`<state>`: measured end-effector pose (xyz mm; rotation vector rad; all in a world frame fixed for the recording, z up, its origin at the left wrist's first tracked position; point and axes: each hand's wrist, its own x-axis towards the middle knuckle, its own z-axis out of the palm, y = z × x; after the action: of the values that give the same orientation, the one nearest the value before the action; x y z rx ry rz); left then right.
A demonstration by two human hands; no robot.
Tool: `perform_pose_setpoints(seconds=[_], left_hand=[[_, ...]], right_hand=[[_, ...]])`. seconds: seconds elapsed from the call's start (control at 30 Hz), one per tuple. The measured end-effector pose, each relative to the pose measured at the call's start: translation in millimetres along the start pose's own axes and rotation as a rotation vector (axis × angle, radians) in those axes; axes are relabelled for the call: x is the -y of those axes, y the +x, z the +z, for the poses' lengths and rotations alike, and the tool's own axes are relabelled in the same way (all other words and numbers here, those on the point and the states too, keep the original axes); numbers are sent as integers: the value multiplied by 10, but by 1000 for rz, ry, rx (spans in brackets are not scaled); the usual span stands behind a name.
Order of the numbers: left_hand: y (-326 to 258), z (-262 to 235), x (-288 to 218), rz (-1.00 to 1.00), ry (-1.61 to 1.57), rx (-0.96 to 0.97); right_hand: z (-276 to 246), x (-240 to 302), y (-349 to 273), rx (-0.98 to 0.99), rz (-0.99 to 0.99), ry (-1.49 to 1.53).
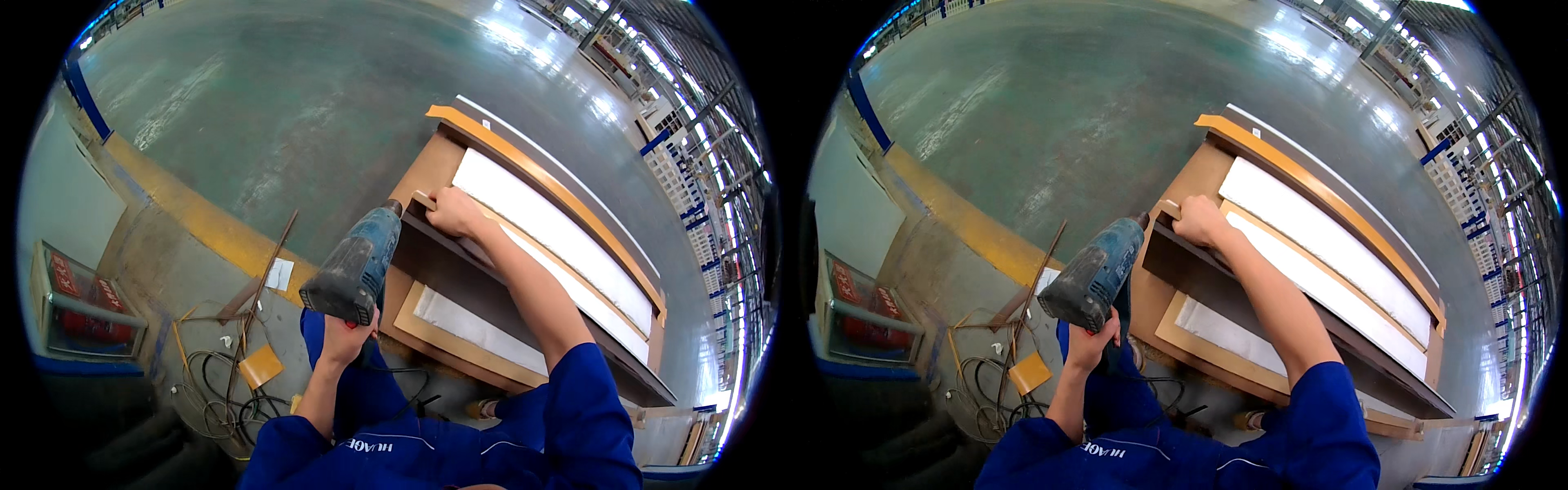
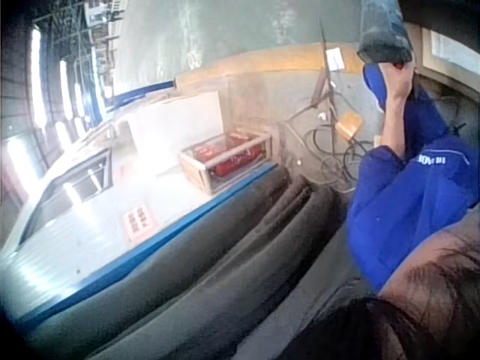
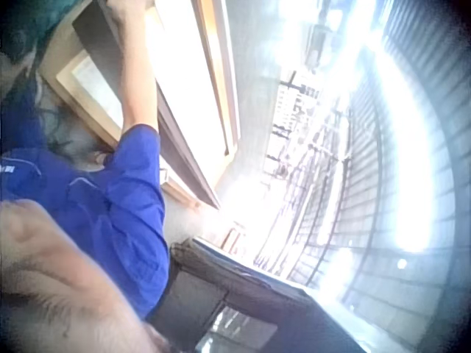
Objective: The person uses a heat gun to warm a long wooden panel while simultaneously wiping its surface with a white cloth. They move along the length of the panel, applying heat and wiping in a continuous motion.
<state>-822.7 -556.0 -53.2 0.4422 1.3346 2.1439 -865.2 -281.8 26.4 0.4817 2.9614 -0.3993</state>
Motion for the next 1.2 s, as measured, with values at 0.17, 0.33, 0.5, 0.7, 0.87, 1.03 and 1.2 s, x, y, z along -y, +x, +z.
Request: perform_pose_setpoints(seconds=[0.17,0.33,0.5,0.7,0.87,1.03,1.2], left_hand=[[12,-15,-5,17,-15,-3],[-10,-120,66,6,-86,28],[-84,-154,97,-32,-151,-4],[-98,-145,137,-18,-216,-103],[-86,-179,206,10,-282,-116],[-34,-147,266,16,-364,-98],[-24,-271,260,11,-443,-58]], right_hand=[[33,-35,6,-12,44,35],[24,-95,135,-30,-5,-5],[59,10,213,26,47,13],[63,127,150,14,19,-22],[59,113,140,28,58,-27],[25,79,94,2,76,1],[-187,-1,84,24,-61,-9]])
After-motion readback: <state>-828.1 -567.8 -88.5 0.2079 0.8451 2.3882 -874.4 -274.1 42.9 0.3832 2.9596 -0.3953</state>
